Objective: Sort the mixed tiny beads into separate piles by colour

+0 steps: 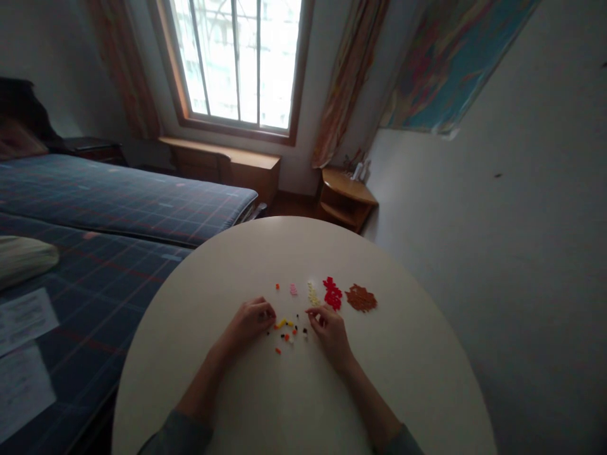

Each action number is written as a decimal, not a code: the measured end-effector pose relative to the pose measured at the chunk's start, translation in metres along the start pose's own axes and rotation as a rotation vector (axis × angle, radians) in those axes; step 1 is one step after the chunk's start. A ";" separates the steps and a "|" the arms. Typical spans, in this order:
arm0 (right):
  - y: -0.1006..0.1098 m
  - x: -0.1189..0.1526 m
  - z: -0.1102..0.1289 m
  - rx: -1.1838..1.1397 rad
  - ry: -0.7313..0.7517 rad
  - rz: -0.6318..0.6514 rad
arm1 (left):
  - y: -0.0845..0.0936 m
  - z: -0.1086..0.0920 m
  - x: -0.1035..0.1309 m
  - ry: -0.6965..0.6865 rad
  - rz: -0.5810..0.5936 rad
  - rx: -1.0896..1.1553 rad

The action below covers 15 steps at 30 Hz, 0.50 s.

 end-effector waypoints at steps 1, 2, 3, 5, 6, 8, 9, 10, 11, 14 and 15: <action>0.000 0.001 -0.001 -0.002 -0.009 -0.004 | 0.001 -0.002 0.000 -0.007 0.000 -0.011; 0.000 0.001 -0.001 -0.001 -0.012 -0.006 | 0.001 -0.003 0.000 -0.012 0.000 -0.022; 0.000 0.001 0.000 0.001 -0.011 -0.008 | 0.002 -0.005 0.000 -0.016 0.003 -0.031; -0.001 0.001 0.001 0.006 -0.006 -0.006 | 0.003 -0.007 -0.001 -0.020 0.017 -0.037; -0.001 0.001 0.001 0.009 -0.004 -0.004 | 0.003 -0.008 -0.001 -0.021 0.031 -0.035; -0.002 0.001 0.000 0.010 -0.005 -0.002 | 0.002 -0.009 -0.001 -0.028 0.061 -0.029; -0.003 0.001 -0.001 0.009 -0.007 -0.001 | 0.002 -0.009 -0.001 -0.036 0.073 -0.028; -0.004 0.001 -0.002 0.008 -0.007 0.000 | 0.002 -0.010 0.000 -0.044 0.079 -0.029; -0.004 0.002 -0.003 0.007 -0.006 0.001 | 0.002 -0.010 0.001 -0.050 0.082 -0.035; -0.007 0.002 -0.006 0.000 0.006 0.009 | 0.001 -0.009 0.002 -0.058 0.085 -0.062; -0.008 0.002 -0.006 -0.005 0.013 0.009 | 0.000 -0.009 0.002 -0.059 0.085 -0.071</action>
Point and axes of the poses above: each hand's wrist, its own x-axis away from the middle knuckle, its own y-axis out of the back of the hand, z = x × y, the point moved 8 cm from there along -x, towards the middle knuckle, and after that the axes turned 8 degrees about y, right-handed, at the moved point
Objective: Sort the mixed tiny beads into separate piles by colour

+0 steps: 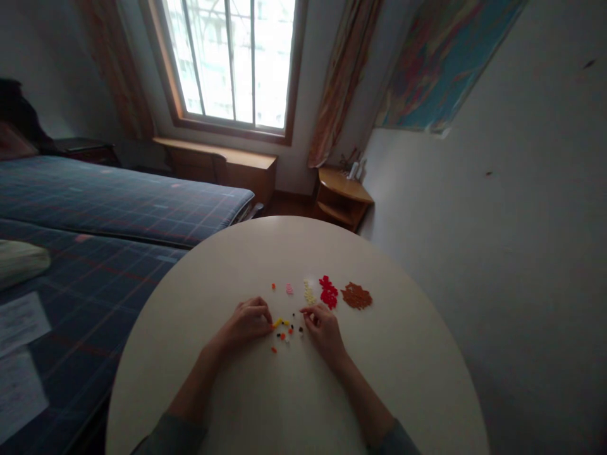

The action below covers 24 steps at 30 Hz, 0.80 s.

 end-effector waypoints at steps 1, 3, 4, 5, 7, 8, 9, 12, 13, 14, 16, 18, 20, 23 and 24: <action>0.000 0.000 0.000 -0.004 0.005 0.000 | -0.001 0.000 0.000 0.000 0.001 -0.009; 0.000 0.000 0.001 -0.006 0.010 0.002 | -0.001 0.000 0.000 0.001 -0.002 -0.025; 0.000 0.000 0.002 -0.005 0.008 0.004 | -0.002 0.000 0.000 0.005 -0.005 -0.031; 0.000 0.000 0.003 -0.002 0.005 0.006 | -0.002 0.000 -0.001 0.010 -0.008 -0.033; 0.002 -0.001 0.004 0.001 0.000 0.005 | -0.002 0.001 -0.002 0.022 -0.017 -0.018; 0.002 -0.001 0.005 0.002 0.000 0.004 | -0.002 0.003 -0.003 0.035 -0.026 0.001; 0.002 -0.001 0.005 0.002 0.000 0.003 | -0.001 0.005 -0.004 0.053 -0.038 0.027; 0.002 -0.001 0.006 0.006 0.003 0.002 | 0.005 0.015 -0.006 0.137 -0.133 0.099; 0.001 0.000 0.005 0.007 0.003 0.003 | 0.009 0.018 -0.006 0.165 -0.184 0.109; 0.000 0.000 0.005 0.007 0.001 0.004 | 0.012 0.022 -0.006 0.188 -0.237 0.112; -0.001 0.000 0.003 0.005 -0.003 0.009 | 0.016 0.026 -0.006 0.219 -0.325 0.101; -0.003 0.001 0.002 0.002 -0.010 0.011 | 0.018 0.026 -0.007 0.220 -0.386 0.075; -0.004 0.001 0.001 0.002 -0.013 0.012 | 0.018 0.024 -0.010 0.202 -0.428 0.038; -0.004 0.000 0.002 0.005 -0.013 0.012 | 0.016 0.022 -0.017 0.198 -0.458 -0.009; -0.004 0.000 0.002 0.006 -0.012 0.013 | 0.016 0.022 -0.019 0.203 -0.463 -0.025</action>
Point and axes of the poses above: each hand's wrist, its own x-axis away from the middle knuckle, its own y-axis out of the back of the hand, z = x × y, the point moved 8 cm from there along -x, towards the middle knuckle, and after that the axes turned 8 degrees about y, right-handed, at the moved point
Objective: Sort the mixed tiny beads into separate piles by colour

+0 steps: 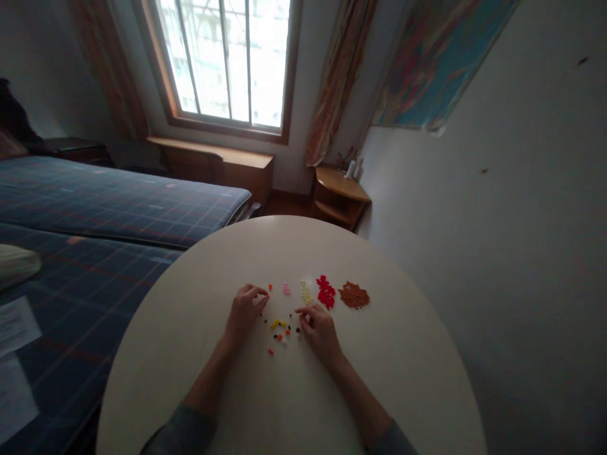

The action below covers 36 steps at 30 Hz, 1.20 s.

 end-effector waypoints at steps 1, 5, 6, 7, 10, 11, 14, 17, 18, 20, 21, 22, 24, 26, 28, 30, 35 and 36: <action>0.000 0.000 0.000 0.001 0.000 0.000 | -0.001 -0.001 -0.002 0.003 -0.007 -0.019; 0.000 0.001 0.000 0.003 -0.005 0.011 | -0.004 -0.002 -0.007 0.021 -0.014 -0.110; 0.000 0.001 0.000 0.002 -0.007 0.012 | -0.005 -0.002 -0.008 0.025 -0.007 -0.129; 0.000 0.001 0.000 0.001 -0.009 0.013 | -0.006 -0.002 -0.008 0.028 0.000 -0.146; 0.000 0.001 0.000 -0.003 -0.015 0.013 | -0.006 -0.004 -0.007 0.035 0.012 -0.189; 0.000 0.001 0.000 -0.004 -0.018 0.017 | -0.006 -0.004 -0.007 0.037 0.012 -0.200; -0.002 0.001 0.000 0.001 -0.025 0.035 | -0.007 -0.005 -0.007 0.031 0.013 -0.203; -0.003 0.002 0.000 0.017 -0.020 0.043 | -0.007 -0.003 -0.008 0.027 0.007 -0.141; -0.003 0.003 0.000 0.024 -0.013 0.041 | -0.006 -0.001 -0.008 0.031 0.004 -0.103; -0.003 0.003 0.002 0.043 0.012 0.039 | -0.002 0.004 -0.009 0.050 -0.006 -0.011; -0.003 0.002 0.005 0.059 0.031 0.043 | 0.002 0.008 -0.009 0.073 -0.018 0.033; -0.004 0.001 0.007 0.080 0.054 0.051 | 0.006 0.011 -0.010 0.088 -0.016 0.073; -0.007 -0.004 0.014 0.136 0.098 0.082 | 0.014 0.019 -0.009 0.155 -0.025 0.144; -0.014 -0.011 0.020 0.202 0.131 0.127 | 0.021 0.024 -0.008 0.193 -0.034 0.172; -0.023 -0.020 0.026 0.267 0.157 0.173 | 0.025 0.024 -0.006 0.203 -0.039 0.155; -0.033 -0.029 0.033 0.312 0.195 0.215 | 0.026 0.022 -0.004 0.200 -0.035 0.126; -0.051 -0.041 0.045 0.405 0.243 0.286 | 0.024 0.015 -0.004 0.189 -0.019 0.134; -0.053 -0.042 0.046 0.418 0.252 0.292 | 0.024 0.015 -0.005 0.191 -0.017 0.136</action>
Point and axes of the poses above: each hand's wrist, its own x-axis away from the middle knuckle, its own y-axis out of the back of the hand, z = x × y, the point moved 8 cm from there along -x, towards the middle knuckle, and after that the axes turned 8 degrees about y, right-handed, at the moved point
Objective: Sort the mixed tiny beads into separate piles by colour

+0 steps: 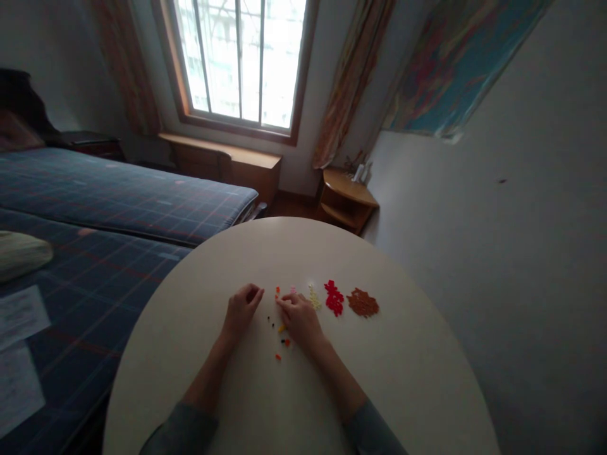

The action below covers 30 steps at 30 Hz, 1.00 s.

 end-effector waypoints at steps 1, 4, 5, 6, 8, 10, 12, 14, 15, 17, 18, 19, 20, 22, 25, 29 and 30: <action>-0.001 -0.001 0.001 0.012 0.007 0.006 | 0.000 0.000 0.000 0.001 0.002 -0.002; -0.003 -0.004 0.001 0.040 0.017 0.013 | 0.000 -0.001 -0.001 -0.003 0.006 -0.015; -0.004 -0.005 0.000 0.044 0.016 0.014 | 0.000 -0.001 -0.001 -0.004 0.005 -0.018; -0.004 -0.006 0.000 0.046 0.013 0.013 | 0.000 -0.001 -0.001 -0.002 0.003 -0.020; -0.004 -0.008 -0.001 0.044 0.014 0.008 | -0.001 0.000 -0.001 0.001 0.003 -0.019; -0.004 -0.009 -0.001 0.044 0.015 0.002 | -0.001 0.000 -0.001 0.001 0.005 -0.020; -0.004 -0.011 -0.001 0.046 0.017 -0.004 | -0.002 0.001 -0.001 0.003 0.007 -0.024; -0.003 -0.012 -0.002 0.041 0.015 -0.009 | -0.002 0.001 -0.001 0.007 0.007 -0.027; -0.003 -0.012 -0.002 0.034 0.014 -0.011 | -0.002 0.001 -0.001 0.006 0.008 -0.030; -0.003 -0.012 -0.003 0.022 0.006 -0.014 | -0.002 0.000 -0.001 -0.002 0.009 -0.042; -0.004 -0.012 -0.004 0.018 0.002 -0.014 | -0.003 0.000 -0.001 -0.007 0.010 -0.051; -0.004 -0.012 -0.004 0.015 0.000 -0.012 | -0.003 0.000 0.000 -0.012 0.009 -0.061; -0.004 -0.012 -0.004 0.013 0.000 -0.009 | -0.003 0.000 0.000 -0.016 0.009 -0.070; -0.004 -0.012 -0.004 0.006 0.001 -0.003 | -0.004 0.000 -0.001 -0.025 0.010 -0.080; -0.003 -0.011 -0.005 -0.023 -0.001 -0.018 | -0.005 -0.002 -0.001 -0.052 0.022 -0.089; 0.002 -0.002 -0.011 -0.087 -0.019 -0.087 | -0.007 -0.005 0.000 -0.109 0.032 -0.129; 0.003 0.002 -0.013 -0.100 -0.023 -0.105 | -0.008 -0.006 0.000 -0.122 0.034 -0.140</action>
Point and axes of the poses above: each hand's wrist, its own x-axis away from the middle knuckle, its own y-axis out of the back of the hand, z = x × y, the point moved 8 cm from there along -x, towards the middle knuckle, and after that the axes turned 8 degrees about y, right-handed, at the moved point
